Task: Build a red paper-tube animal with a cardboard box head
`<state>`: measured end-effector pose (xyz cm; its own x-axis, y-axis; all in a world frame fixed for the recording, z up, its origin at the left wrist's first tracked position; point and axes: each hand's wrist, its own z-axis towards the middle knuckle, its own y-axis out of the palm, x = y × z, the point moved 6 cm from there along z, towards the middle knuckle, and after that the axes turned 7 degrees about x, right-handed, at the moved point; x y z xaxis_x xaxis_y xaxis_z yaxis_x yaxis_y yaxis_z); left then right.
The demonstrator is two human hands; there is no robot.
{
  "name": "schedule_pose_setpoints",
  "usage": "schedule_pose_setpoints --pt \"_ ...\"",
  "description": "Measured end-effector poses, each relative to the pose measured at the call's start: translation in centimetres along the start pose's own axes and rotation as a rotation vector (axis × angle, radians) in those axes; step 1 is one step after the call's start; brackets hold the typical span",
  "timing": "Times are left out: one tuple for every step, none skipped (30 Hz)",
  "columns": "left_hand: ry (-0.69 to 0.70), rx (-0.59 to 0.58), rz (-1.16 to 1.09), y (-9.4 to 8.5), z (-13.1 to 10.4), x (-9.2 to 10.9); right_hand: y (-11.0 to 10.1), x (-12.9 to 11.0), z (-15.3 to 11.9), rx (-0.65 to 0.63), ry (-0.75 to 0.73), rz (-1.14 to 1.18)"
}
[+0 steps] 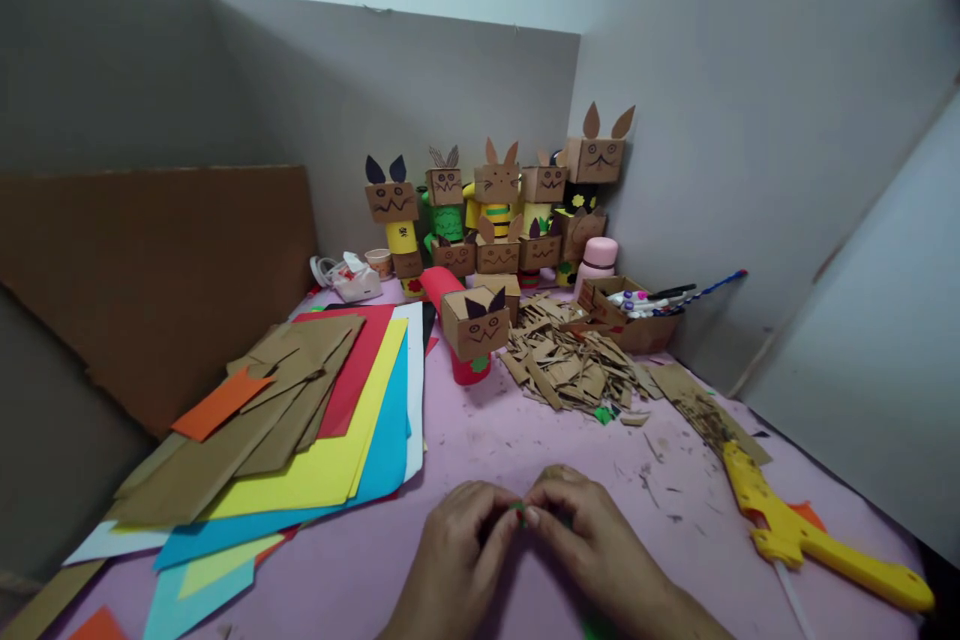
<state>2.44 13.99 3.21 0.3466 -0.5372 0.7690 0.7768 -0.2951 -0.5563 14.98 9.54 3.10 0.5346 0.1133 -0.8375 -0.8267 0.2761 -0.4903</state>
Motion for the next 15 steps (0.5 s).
schedule_pose_setpoints --pt "-0.021 -0.015 -0.001 0.1 0.0 0.1 0.0 0.0 0.0 0.002 -0.001 0.01" --pt "-0.045 -0.027 -0.006 0.2 -0.1 0.1 -0.1 0.0 0.0 0.006 0.002 0.01" --pt "-0.072 -0.036 -0.016 0.2 -0.1 0.1 -0.3 0.0 0.1 0.011 0.004 0.009" --pt "-0.097 -0.049 -0.026 0.1 -0.2 0.1 -0.7 -0.1 0.1 0.019 0.003 0.013" --pt "-0.116 -0.066 -0.035 0.1 -0.3 0.2 -1.2 -0.1 0.1 0.033 0.003 0.018" --pt "-0.127 -0.089 -0.04 0.1 -0.4 0.3 -1.8 0.0 0.1 0.053 0.008 0.02" --pt "-0.129 -0.119 -0.038 0.1 -0.5 0.4 -2.5 0.1 0.0 0.077 0.022 0.02" --pt "-0.124 -0.158 -0.03 0.3 -0.7 0.6 -3.2 0.4 0.0 0.103 0.04 0.022" --pt "-0.114 -0.199 -0.015 0.6 -1.0 0.7 -3.9 0.7 -0.1 0.122 0.065 0.025" --pt "-0.097 -0.239 0.005 0.9 -1.2 0.9 -4.4 1.0 -0.2 0.132 0.094 0.031" --pt "-0.075 -0.272 0.032 1.2 -1.4 1.1 -4.7 1.2 -0.2 0.128 0.116 0.037" --pt "-0.05 -0.296 0.064 1.5 -1.6 1.2 -4.9 1.4 -0.3 0.117 0.129 0.041" --pt "-0.028 -0.308 0.096 1.7 -1.7 1.3 -5.0 1.5 -0.4 0.1 0.134 0.044" --pt "-0.009 -0.311 0.123 1.8 -1.8 1.3 -4.9 1.5 -0.4 0.08 0.135 0.045" --pt "0.002 -0.304 0.141 1.8 -1.7 1.2 -4.9 1.4 -0.5 0.065 0.129 0.043"
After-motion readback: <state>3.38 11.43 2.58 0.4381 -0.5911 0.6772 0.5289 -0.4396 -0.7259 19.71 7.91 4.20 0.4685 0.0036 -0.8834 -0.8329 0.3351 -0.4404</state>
